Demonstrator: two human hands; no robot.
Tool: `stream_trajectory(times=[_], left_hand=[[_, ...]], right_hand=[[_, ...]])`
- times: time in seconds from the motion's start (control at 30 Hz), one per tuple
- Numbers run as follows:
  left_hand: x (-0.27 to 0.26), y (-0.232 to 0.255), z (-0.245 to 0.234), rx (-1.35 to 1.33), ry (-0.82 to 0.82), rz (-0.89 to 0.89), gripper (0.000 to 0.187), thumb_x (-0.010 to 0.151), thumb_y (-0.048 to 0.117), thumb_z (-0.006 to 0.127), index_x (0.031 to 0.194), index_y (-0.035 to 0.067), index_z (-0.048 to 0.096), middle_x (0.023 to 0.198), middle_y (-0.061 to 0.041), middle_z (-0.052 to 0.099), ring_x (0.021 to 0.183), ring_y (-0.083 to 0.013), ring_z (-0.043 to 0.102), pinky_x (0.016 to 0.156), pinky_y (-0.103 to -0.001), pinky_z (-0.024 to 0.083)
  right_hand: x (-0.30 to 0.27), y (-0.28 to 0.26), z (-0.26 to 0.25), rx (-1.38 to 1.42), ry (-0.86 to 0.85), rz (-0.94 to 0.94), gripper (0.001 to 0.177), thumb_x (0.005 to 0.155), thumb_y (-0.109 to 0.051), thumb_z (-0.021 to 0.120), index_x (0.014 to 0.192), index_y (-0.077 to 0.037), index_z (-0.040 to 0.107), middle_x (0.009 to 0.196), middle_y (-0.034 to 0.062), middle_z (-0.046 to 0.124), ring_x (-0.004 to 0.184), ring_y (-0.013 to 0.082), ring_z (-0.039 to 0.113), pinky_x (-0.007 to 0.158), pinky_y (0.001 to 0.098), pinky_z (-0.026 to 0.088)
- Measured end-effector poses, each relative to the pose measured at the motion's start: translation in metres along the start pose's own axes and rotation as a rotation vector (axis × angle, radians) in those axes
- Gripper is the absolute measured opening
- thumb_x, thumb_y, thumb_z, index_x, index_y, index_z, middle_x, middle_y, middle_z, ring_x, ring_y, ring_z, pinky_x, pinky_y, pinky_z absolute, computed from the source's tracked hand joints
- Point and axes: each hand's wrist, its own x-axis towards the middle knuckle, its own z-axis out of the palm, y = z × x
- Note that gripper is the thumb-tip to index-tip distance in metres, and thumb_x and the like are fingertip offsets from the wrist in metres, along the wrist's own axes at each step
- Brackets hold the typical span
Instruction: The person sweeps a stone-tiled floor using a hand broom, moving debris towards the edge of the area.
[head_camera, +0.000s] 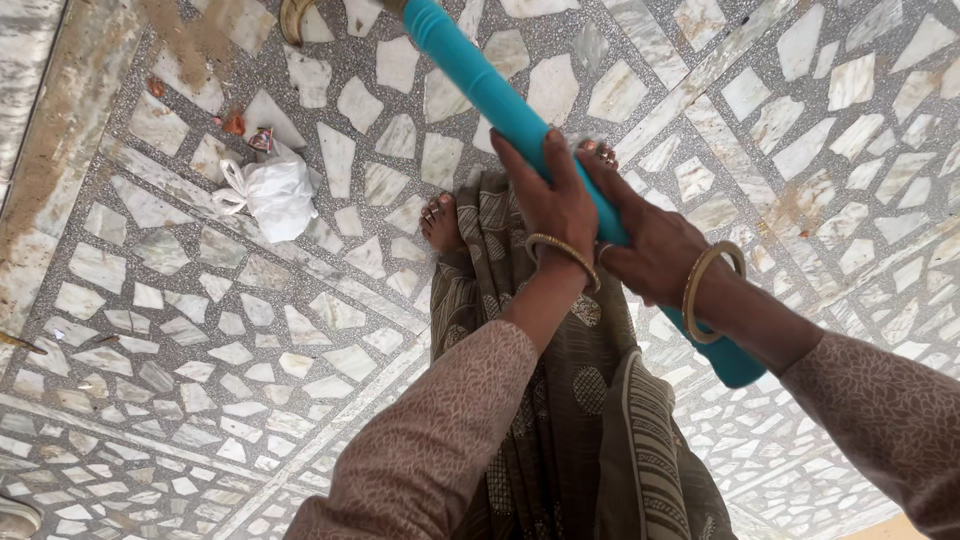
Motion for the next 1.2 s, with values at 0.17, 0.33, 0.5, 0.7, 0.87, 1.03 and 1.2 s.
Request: stream_trajectory(times=[0.17,0.33,0.5,0.7,0.87,1.03,1.2], left_hand=[[0.050,-0.010,0.023,0.006,0.005,-0.074,0.083,0.101,0.042,0.052,0.164,-0.002,0.019,0.153,-0.032,0.047,0.133,-0.0430,0.056,0.110,-0.046,0.044],[0.063,-0.022,-0.031,-0.108,0.202,-0.133,0.077,0.102,0.039,0.052,0.159,-0.003,0.022,0.145,-0.032,0.052,0.125,-0.0402,0.062,0.100,-0.044,0.053],[0.015,0.004,-0.048,0.012,0.203,-0.354,0.081,0.100,0.041,0.045,0.161,0.005,0.006,0.146,-0.028,0.048,0.121,-0.0373,0.063,0.095,-0.045,0.056],[0.003,0.010,0.024,-0.057,0.016,-0.032,0.079,0.109,0.039,0.046,0.164,-0.002,0.009,0.158,-0.034,0.034,0.140,-0.0434,0.048,0.113,-0.046,0.042],[0.040,0.001,0.040,-0.136,-0.013,-0.096,0.080,0.102,0.040,0.049,0.162,-0.001,0.017,0.150,-0.031,0.046,0.129,-0.0420,0.057,0.104,-0.046,0.048],[0.057,-0.009,-0.032,-0.147,0.194,-0.180,0.079,0.100,0.041,0.051,0.159,0.000,0.019,0.145,-0.028,0.050,0.126,-0.0381,0.060,0.101,-0.045,0.052],[0.026,0.033,-0.070,0.170,0.270,-0.440,0.075,0.099,0.041,0.045,0.160,0.004,0.021,0.136,-0.028,0.058,0.117,-0.0381,0.066,0.091,-0.046,0.059]], right_hand=[[0.046,-0.007,-0.012,0.012,-0.024,0.241,0.098,0.081,-0.016,0.061,0.164,-0.038,0.015,0.091,0.0220,0.075,0.065,0.0321,0.073,0.066,0.0451,0.063],[0.068,-0.024,0.013,-0.157,-0.192,-0.015,0.097,0.080,-0.014,0.062,0.164,-0.033,0.017,0.104,0.0205,0.072,0.064,0.0330,0.074,0.062,0.0457,0.063],[0.043,-0.016,0.015,-0.128,-0.299,0.037,0.099,0.078,-0.017,0.065,0.162,-0.037,0.017,0.103,0.0199,0.077,0.071,0.0324,0.076,0.070,0.0470,0.062],[0.013,0.017,-0.017,-0.141,0.038,-0.190,0.101,0.076,-0.014,0.068,0.163,-0.027,0.018,0.108,0.0228,0.073,0.072,0.0313,0.076,0.070,0.0461,0.061],[0.030,-0.018,-0.034,-0.088,-0.025,0.259,0.098,0.085,-0.016,0.064,0.166,-0.038,0.013,0.092,0.0255,0.077,0.062,0.0340,0.071,0.061,0.0492,0.061],[0.060,-0.041,0.005,-0.239,-0.213,0.083,0.096,0.084,-0.016,0.065,0.164,-0.038,0.016,0.104,0.0232,0.070,0.060,0.0286,0.072,0.056,0.0424,0.062],[0.052,-0.029,0.031,-0.048,-0.278,-0.134,0.098,0.076,-0.011,0.065,0.162,-0.032,0.021,0.111,0.0183,0.074,0.060,0.0248,0.073,0.053,0.0425,0.059]])
